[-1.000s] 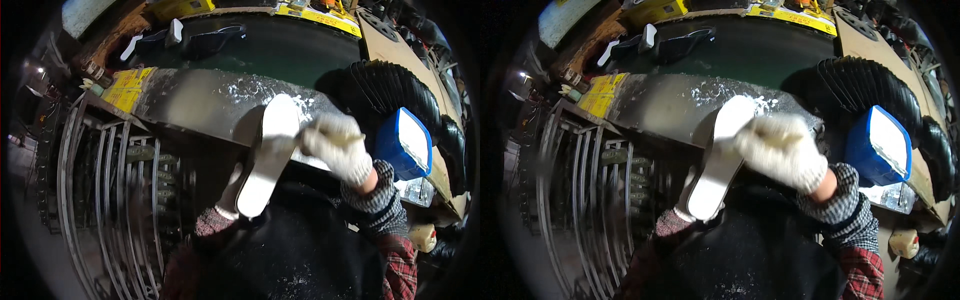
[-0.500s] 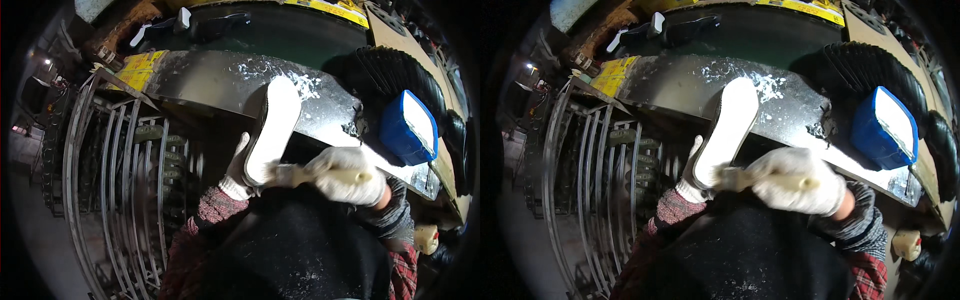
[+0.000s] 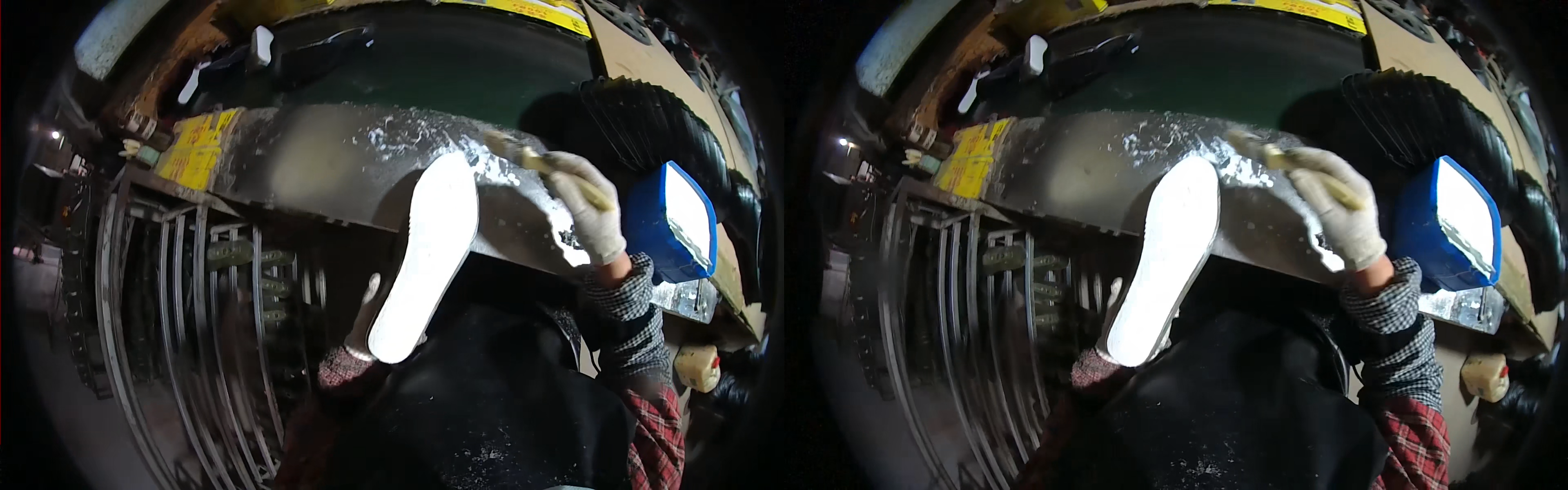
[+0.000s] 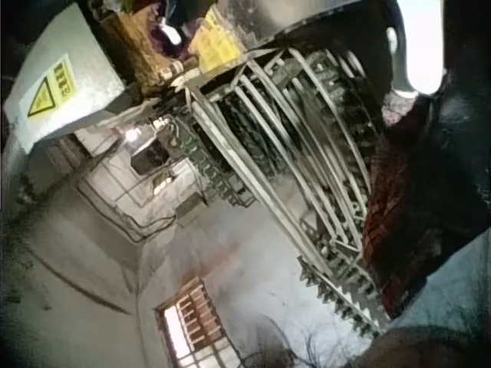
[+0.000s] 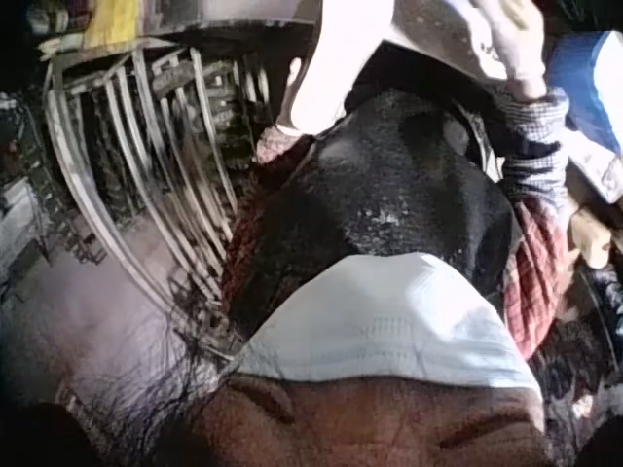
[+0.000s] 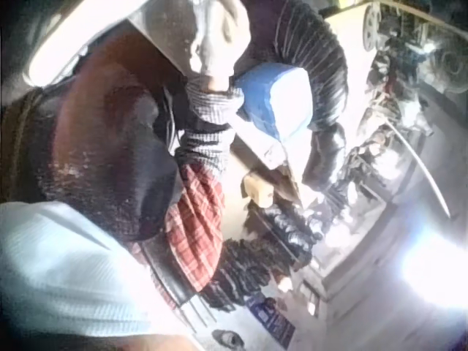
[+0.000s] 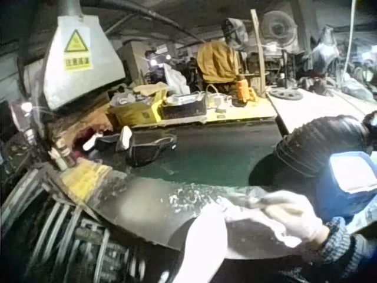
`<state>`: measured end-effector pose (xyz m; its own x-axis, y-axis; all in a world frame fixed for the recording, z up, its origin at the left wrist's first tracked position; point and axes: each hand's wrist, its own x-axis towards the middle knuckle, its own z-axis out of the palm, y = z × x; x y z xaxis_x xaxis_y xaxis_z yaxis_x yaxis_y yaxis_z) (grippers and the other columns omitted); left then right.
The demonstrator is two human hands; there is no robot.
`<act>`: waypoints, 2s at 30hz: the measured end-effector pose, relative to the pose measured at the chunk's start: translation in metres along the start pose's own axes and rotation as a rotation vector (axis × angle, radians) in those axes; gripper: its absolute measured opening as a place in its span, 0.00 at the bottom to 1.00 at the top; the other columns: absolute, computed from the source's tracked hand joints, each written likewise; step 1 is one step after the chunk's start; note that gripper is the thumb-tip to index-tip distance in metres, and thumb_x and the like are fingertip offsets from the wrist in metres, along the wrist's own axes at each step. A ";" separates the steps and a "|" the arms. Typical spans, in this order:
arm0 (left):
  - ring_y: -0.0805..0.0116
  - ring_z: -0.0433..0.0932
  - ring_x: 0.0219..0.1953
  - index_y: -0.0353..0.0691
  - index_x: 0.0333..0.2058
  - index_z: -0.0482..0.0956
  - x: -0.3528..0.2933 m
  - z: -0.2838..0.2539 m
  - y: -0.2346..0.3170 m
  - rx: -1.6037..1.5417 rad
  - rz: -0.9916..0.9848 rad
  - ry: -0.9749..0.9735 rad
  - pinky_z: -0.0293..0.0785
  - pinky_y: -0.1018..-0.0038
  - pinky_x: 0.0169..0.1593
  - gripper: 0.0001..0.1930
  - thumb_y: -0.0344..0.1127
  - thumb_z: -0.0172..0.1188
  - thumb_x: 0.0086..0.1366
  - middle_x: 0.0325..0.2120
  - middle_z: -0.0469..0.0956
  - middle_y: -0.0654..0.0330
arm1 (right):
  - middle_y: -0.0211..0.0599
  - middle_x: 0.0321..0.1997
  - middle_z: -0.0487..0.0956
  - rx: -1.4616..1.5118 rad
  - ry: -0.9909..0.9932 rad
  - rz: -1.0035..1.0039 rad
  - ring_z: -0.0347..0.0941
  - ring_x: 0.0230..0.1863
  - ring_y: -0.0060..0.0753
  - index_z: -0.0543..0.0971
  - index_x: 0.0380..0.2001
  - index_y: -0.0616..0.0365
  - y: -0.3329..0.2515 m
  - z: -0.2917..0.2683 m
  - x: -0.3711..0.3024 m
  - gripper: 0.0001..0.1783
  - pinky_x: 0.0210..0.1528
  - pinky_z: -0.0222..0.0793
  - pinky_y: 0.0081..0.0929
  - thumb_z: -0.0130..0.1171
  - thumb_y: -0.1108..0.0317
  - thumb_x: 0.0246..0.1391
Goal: Applying adhesive to shoe soles and components using a brush.
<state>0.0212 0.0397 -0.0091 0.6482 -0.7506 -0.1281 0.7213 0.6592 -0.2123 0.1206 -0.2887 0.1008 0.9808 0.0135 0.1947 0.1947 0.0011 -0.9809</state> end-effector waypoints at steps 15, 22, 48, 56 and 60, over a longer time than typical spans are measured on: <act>0.55 0.80 0.37 0.29 0.48 0.72 0.069 0.123 0.091 0.634 0.430 0.480 0.81 0.77 0.30 0.35 0.63 0.54 0.64 0.40 0.78 0.45 | 0.35 0.29 0.76 -0.798 -0.186 -0.667 0.76 0.28 0.38 0.78 0.41 0.55 -0.099 -0.037 -0.059 0.21 0.27 0.72 0.32 0.68 0.57 0.46; 0.49 0.71 0.48 0.26 0.49 0.65 0.236 0.141 0.051 0.697 0.259 0.195 0.67 0.56 0.61 0.22 0.43 0.52 0.71 0.38 0.71 0.47 | 0.35 0.26 0.77 -0.449 0.474 -0.501 0.76 0.28 0.36 0.80 0.33 0.56 -0.144 -0.074 -0.106 0.17 0.33 0.71 0.29 0.71 0.61 0.41; 0.51 0.73 0.56 0.43 0.55 0.75 0.329 0.154 -0.075 0.668 0.343 0.038 0.67 0.50 0.61 0.34 0.65 0.55 0.62 0.54 0.76 0.57 | 0.31 0.24 0.79 -1.156 0.370 -0.364 0.75 0.24 0.37 0.82 0.27 0.50 -0.142 -0.123 -0.160 0.12 0.28 0.72 0.32 0.72 0.62 0.35; 0.48 0.59 0.66 0.41 0.67 0.56 0.122 0.251 0.006 1.188 1.098 -0.079 0.60 0.47 0.66 0.38 0.62 0.47 0.68 0.66 0.59 0.50 | 0.41 0.31 0.82 -0.736 0.186 -0.359 0.79 0.30 0.43 0.81 0.35 0.56 -0.111 -0.091 -0.138 0.15 0.35 0.75 0.34 0.68 0.67 0.41; 0.51 0.74 0.56 0.28 0.58 0.69 0.047 0.273 0.081 2.351 0.971 0.791 0.69 0.62 0.59 0.35 0.53 0.61 0.63 0.53 0.76 0.47 | 0.44 0.35 0.82 -0.444 0.170 -0.159 0.81 0.33 0.41 0.80 0.38 0.62 -0.090 -0.075 -0.130 0.16 0.38 0.75 0.30 0.68 0.67 0.46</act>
<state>0.1768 0.0706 0.2320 0.9704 0.0205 0.2408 -0.1597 -0.6934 0.7027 -0.0234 -0.3660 0.1634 0.9195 -0.1153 0.3759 0.2930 -0.4364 -0.8507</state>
